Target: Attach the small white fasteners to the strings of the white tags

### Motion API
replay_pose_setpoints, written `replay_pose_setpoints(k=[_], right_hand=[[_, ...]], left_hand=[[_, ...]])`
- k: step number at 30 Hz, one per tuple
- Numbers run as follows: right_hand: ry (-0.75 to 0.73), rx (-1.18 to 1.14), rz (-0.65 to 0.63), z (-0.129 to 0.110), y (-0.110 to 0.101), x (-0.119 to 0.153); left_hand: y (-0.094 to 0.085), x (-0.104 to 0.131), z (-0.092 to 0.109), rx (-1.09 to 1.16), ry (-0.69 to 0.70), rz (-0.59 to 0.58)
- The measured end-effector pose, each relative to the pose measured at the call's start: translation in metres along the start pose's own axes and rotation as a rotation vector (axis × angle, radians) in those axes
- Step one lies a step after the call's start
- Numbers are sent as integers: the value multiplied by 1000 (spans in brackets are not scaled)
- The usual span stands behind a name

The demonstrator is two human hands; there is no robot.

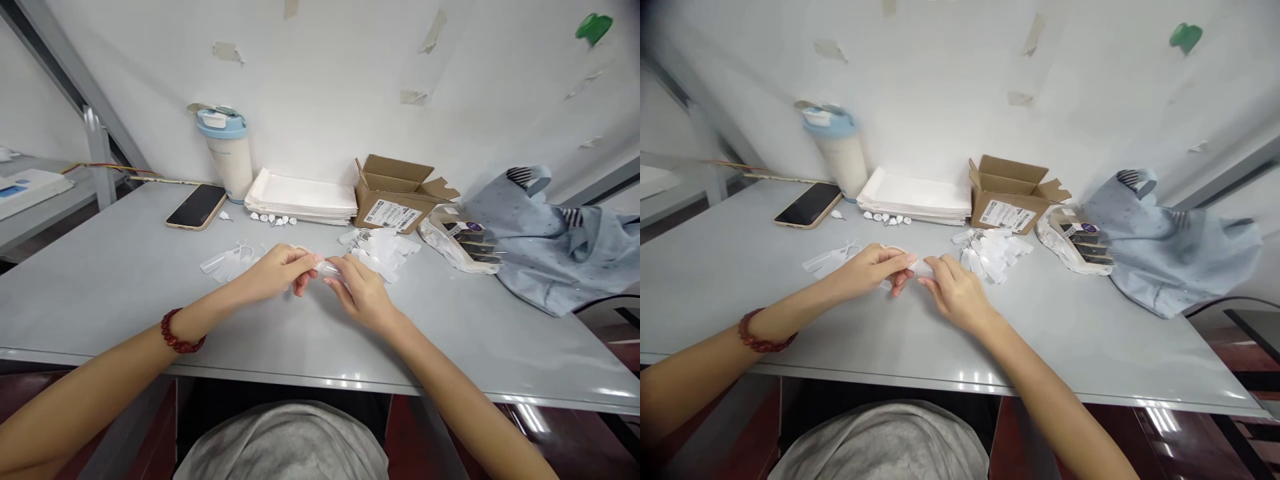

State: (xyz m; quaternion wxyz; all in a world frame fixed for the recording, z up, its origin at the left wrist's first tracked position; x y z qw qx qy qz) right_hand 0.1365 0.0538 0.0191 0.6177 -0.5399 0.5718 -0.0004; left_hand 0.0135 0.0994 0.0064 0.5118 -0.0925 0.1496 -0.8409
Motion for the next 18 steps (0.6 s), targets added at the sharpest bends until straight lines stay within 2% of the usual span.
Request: replay_pose_setpoints(k=[3,6,11,14,18], right_hand=[[-84,30,53,-3,-1,2],[-15,-81,73,-2,-4,3],[311,-343,-22,9,-1,4],[524,-537,-111,14,6,7],[759,-787,-158,21,16,11]], left_hand=[[2,1,2,16,-3,-57],[1,3,10,-56,95,-36],[3,7,16,-174,220,5],[2,11,24,-282,416,41],[3,16,31,-404,648,81]])
Point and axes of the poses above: each hand's wrist, its own x-axis away from the middle knuckle, its own y-axis out of the palm, z = x × y, the point moved 7 cm from there along -x, towards the middle knuckle, and after that the axes turned 9 degrees about z, right-handed, at the moved point
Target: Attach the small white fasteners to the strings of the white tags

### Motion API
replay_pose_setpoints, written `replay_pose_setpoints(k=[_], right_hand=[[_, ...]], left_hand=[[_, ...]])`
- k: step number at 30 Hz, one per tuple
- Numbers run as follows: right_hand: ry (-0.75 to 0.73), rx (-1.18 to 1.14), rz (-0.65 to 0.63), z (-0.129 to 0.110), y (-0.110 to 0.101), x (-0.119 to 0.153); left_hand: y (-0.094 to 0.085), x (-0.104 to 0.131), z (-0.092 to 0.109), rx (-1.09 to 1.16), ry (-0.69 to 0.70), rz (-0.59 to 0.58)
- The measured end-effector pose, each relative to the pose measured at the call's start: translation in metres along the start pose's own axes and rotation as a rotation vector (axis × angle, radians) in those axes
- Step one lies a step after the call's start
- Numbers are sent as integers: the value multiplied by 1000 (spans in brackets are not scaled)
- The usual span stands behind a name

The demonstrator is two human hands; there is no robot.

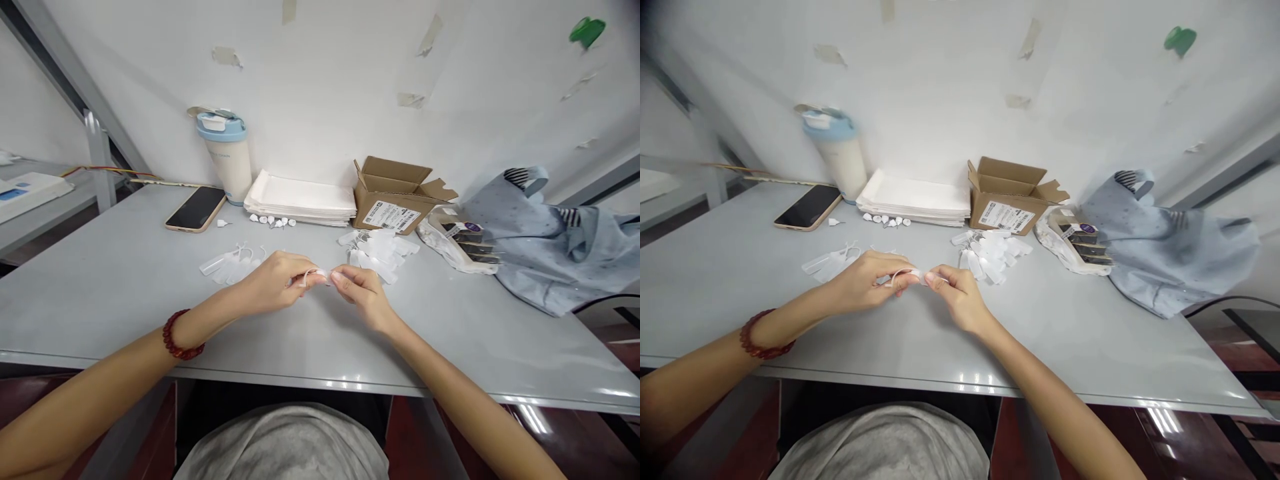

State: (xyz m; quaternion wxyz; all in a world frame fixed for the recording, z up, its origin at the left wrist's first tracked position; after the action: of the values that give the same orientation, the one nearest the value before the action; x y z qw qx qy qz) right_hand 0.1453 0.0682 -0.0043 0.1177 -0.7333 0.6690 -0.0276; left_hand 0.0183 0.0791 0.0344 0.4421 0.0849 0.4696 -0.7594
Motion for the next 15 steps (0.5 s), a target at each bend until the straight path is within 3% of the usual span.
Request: replay_pose_setpoints(k=[4,7,11,15], right_hand=[[170,-149,-71,9,4,-3],[211,-186,-84,10,5,-4],[72,-97,-1,5,-2,-6],[-145,215,285,-4,-29,-10]], left_hand=[[2,0,2,-82,89,8],[2,0,-1,-110,69,19],[-4,-2,-12,-144,-44,23],[-28,-5,-41,-190,-211,59]])
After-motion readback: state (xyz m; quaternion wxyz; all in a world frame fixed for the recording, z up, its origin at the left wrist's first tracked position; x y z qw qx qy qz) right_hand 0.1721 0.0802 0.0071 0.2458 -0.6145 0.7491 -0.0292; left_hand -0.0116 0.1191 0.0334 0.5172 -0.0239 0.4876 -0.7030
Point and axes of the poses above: each hand's wrist, its own x-axis away from the middle knuckle, its own y-axis out of the palm, z = x × y, the point moved 7 cm from there along -x, towards the middle knuckle, and after that the axes turned 9 degrees about z, right-handed, at the moved point
